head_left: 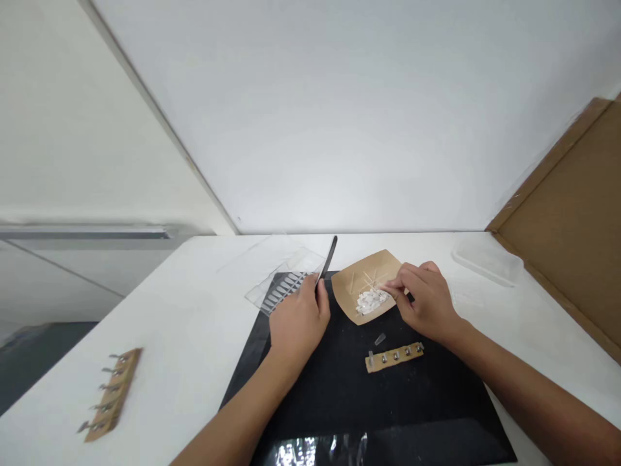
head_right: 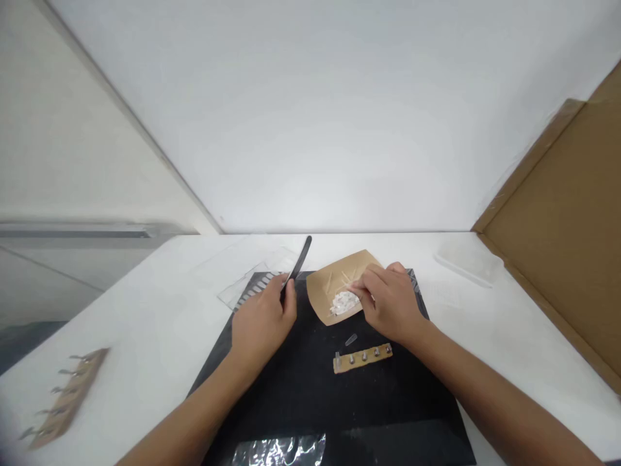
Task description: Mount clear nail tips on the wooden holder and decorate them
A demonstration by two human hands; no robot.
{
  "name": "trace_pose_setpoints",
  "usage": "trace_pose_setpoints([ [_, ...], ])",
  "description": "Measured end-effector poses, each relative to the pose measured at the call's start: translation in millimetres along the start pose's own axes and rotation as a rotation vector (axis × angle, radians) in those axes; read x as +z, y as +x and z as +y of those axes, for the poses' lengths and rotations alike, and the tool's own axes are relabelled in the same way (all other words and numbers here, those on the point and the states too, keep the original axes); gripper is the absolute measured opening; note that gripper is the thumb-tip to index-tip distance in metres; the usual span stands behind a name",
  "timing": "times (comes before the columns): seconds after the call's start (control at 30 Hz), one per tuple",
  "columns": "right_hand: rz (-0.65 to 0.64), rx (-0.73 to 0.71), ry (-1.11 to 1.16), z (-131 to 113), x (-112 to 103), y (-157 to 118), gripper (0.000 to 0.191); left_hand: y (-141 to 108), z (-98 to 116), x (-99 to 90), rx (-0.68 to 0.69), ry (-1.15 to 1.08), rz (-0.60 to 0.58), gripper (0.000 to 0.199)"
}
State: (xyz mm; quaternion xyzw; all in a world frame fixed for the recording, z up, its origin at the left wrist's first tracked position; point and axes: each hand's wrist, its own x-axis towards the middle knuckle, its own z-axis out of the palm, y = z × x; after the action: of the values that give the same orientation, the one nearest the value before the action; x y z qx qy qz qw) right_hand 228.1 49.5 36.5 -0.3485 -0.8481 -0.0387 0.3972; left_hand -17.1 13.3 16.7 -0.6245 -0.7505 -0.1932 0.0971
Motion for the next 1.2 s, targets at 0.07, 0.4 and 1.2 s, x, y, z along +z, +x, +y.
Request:
trace_pose_setpoints([
  [0.07,0.025,-0.006,-0.022,1,-3,-10,0.022,4,-1,-6.3,-0.069,0.05,-0.113,0.041],
  [0.4,0.077,0.002,-0.003,-1,-8,-30,0.022,6,-1,-10.7,-0.019,0.12,-0.431,0.037],
  [1.2,0.101,-0.174,-0.034,-24,-7,-35,0.034,-29,20,-6.4,0.517,-0.539,0.173,0.026],
])
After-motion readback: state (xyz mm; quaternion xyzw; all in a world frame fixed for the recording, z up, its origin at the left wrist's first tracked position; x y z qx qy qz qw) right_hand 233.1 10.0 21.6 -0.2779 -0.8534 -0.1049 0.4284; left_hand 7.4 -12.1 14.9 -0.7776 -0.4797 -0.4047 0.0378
